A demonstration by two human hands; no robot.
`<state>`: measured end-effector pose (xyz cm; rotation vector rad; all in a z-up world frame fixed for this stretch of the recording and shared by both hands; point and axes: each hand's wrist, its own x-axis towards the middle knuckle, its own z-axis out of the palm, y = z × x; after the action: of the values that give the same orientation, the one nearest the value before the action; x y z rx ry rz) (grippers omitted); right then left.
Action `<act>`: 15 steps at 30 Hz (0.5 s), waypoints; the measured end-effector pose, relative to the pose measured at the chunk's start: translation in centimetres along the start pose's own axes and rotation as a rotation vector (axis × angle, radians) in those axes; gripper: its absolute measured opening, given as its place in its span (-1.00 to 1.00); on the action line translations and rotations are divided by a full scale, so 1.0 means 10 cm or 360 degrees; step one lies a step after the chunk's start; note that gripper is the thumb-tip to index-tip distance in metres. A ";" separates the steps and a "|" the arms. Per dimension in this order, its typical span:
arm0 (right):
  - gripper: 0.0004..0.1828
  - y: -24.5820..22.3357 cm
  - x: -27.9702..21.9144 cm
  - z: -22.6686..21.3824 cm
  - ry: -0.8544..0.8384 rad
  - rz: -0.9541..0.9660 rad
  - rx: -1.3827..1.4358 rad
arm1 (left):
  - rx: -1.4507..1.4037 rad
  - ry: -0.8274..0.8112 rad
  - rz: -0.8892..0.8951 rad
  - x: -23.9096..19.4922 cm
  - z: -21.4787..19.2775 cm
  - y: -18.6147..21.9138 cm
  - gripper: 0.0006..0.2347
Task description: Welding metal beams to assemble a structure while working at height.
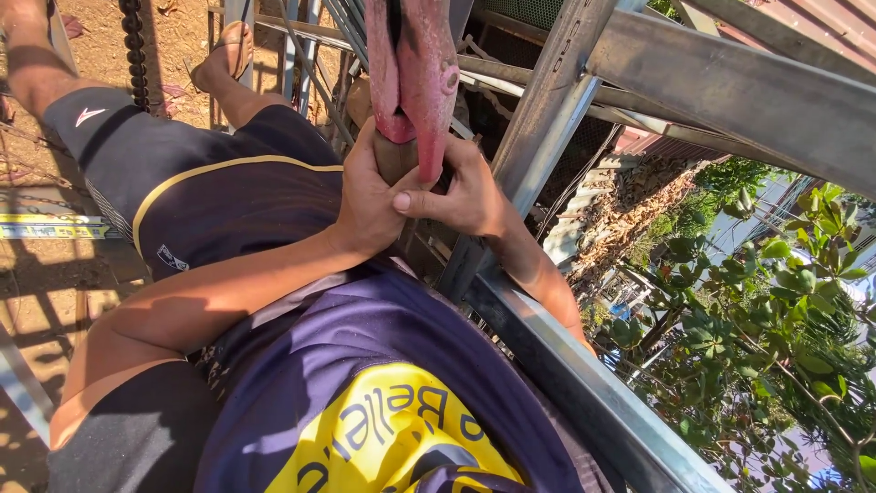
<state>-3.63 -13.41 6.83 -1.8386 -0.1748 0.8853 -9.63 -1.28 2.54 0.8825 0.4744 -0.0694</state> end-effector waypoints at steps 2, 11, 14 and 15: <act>-0.64 -0.02 0.00 0.00 -0.0015 0.0001 -0.0023 | -0.0027 0.0004 -0.0008 0.00 0.01 0.00 -0.72; -0.69 -0.18 0.08 0.02 0.0006 0.0015 -0.0017 | -0.0085 -0.0011 0.0038 0.01 -0.01 -0.07 -0.73; -0.68 -0.12 0.04 0.00 -0.0002 0.0009 -0.0020 | -0.0062 -0.0023 0.0059 0.01 -0.02 -0.07 -0.73; -0.67 -0.07 0.01 -0.01 0.0000 0.0007 -0.0022 | -0.0080 -0.0021 0.0063 0.00 -0.01 -0.08 -0.74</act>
<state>-3.25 -13.15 7.35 -1.8525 -0.1773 0.8892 -9.83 -1.66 1.89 0.8413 0.4447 -0.0271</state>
